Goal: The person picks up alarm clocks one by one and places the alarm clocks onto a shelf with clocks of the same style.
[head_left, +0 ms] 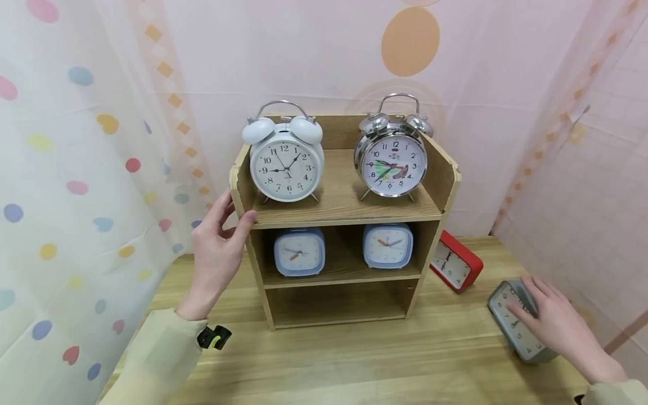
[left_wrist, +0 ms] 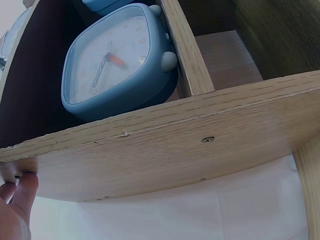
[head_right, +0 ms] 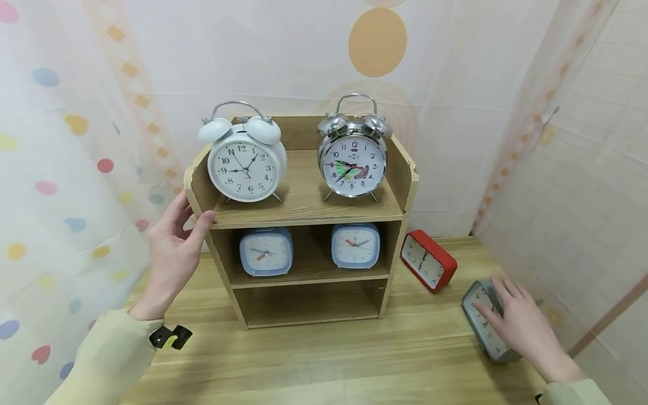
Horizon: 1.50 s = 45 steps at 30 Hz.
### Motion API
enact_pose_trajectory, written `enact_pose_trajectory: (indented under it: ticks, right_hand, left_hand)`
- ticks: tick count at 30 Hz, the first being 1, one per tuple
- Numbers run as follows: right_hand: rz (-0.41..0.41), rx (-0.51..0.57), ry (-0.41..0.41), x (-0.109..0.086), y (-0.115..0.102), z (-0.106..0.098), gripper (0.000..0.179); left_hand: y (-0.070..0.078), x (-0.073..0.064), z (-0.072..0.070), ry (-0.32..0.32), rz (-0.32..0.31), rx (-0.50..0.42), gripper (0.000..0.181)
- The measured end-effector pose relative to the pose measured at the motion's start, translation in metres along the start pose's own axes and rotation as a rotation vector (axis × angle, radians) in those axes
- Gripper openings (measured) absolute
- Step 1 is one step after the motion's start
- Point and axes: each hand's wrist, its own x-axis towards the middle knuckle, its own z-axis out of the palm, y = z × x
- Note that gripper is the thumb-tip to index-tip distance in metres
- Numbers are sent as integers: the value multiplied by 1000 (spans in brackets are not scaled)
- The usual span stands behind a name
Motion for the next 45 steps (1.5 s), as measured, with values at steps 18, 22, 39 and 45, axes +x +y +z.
enact_pose_trajectory:
  ticks: [18, 22, 39, 45]
  right_hand:
    - [105, -54, -125, -11, 7, -1, 76]
    - [92, -47, -102, -12, 8, 1, 70]
    - [82, -35, -76, -13, 0, -4, 60]
    - [16, -19, -27, -14, -16, -9, 58]
  left_hand:
    - [0, 1, 1, 8, 9, 5, 56]
    - [-1, 1, 1, 7, 15, 4, 56]
    - [-1, 1, 4, 10, 19, 1, 55]
    - [-1, 1, 4, 20, 18, -4, 56]
